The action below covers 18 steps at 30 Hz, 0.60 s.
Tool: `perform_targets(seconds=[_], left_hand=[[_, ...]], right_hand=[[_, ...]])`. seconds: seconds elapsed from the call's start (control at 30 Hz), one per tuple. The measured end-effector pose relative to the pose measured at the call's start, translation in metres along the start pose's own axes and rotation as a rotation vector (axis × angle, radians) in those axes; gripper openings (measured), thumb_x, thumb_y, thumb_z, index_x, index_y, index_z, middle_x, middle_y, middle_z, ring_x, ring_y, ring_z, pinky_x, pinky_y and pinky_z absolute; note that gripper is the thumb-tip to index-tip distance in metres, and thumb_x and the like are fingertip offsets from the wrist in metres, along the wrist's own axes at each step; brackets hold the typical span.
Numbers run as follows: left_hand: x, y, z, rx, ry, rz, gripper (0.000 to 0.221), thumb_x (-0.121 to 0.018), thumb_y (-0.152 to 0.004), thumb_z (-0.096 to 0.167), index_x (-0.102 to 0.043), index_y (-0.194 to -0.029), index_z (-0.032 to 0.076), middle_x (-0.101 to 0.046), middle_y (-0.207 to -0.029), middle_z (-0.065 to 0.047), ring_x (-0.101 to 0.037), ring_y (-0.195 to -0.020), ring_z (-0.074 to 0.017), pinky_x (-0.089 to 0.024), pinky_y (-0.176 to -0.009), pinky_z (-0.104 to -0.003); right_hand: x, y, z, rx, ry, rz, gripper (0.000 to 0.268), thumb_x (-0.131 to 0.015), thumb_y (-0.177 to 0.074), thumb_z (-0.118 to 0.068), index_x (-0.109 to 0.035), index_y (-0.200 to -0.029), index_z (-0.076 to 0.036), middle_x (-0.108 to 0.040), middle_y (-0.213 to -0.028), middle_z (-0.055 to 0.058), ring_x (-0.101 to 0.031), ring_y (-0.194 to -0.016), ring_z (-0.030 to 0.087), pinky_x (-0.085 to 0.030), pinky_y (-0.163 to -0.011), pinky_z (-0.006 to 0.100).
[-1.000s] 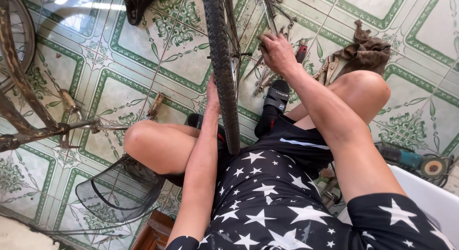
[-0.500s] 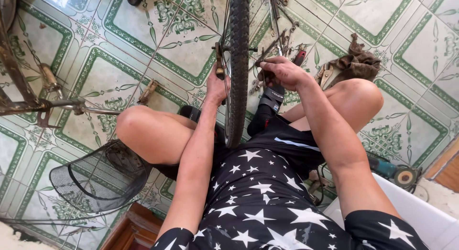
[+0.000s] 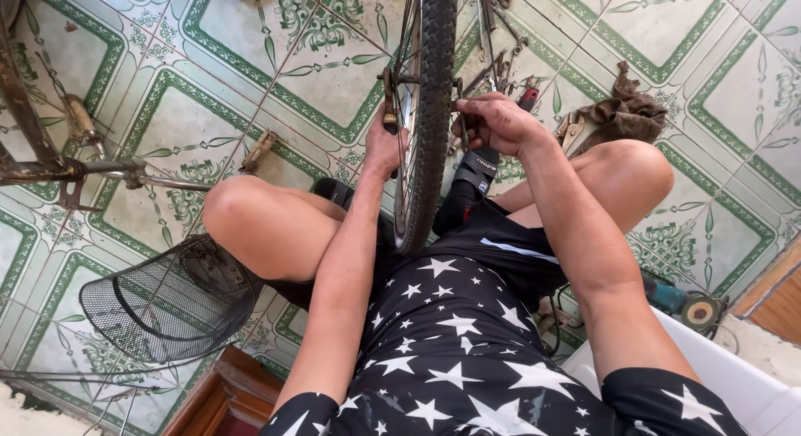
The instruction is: The person works on a bicycle wheel by hand and using a small tool, turning the wheel and manipulating spokes and the rim while seated on the floor.
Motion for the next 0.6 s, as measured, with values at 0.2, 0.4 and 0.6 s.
perform_targets(seconds=[0.2, 0.4, 0.6], left_hand=[[0.0, 0.0, -0.001, 0.004, -0.031, 0.006, 0.062, -0.064, -0.086, 0.01, -0.051, -0.146, 0.006, -0.073, -0.108, -0.014, -0.071, -0.095, -0.0258, -0.055, -0.087, -0.036], [-0.002, -0.003, -0.003, -0.039, 0.019, 0.013, 0.062, -0.066, -0.086, 0.011, -0.05, -0.145, 0.004, -0.072, -0.115, -0.015, -0.07, -0.101, -0.0257, -0.055, -0.09, -0.035], [0.0, 0.0, 0.001, -0.029, -0.001, 0.0, 0.062, -0.066, -0.086, 0.01, -0.05, -0.145, 0.004, -0.071, -0.114, -0.014, -0.07, -0.1, -0.0241, -0.054, -0.09, -0.034]], right_hand=[[-0.005, -0.001, -0.001, 0.003, -0.006, -0.033, 0.029, -0.065, -0.102, -0.021, -0.056, -0.117, 0.003, -0.069, -0.086, 0.014, -0.061, -0.066, 0.016, -0.046, -0.05, 0.027], [-0.001, -0.006, 0.0, -0.008, 0.101, 0.036, 0.04, -0.064, -0.1, -0.023, -0.057, -0.13, 0.003, -0.071, -0.086, 0.013, -0.062, -0.066, 0.014, -0.05, -0.053, 0.028], [0.003, -0.016, -0.002, 0.115, 0.665, 0.068, 0.031, -0.061, -0.103, -0.024, -0.067, -0.114, 0.005, -0.073, -0.085, 0.013, -0.065, -0.069, 0.019, -0.055, -0.062, 0.035]])
Point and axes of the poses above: each hand's wrist, its own y-axis away from the middle knuckle, its own x-axis out of the back of the hand, z = x × y, the point moved 7 cm from there along -y, towards the middle knuckle
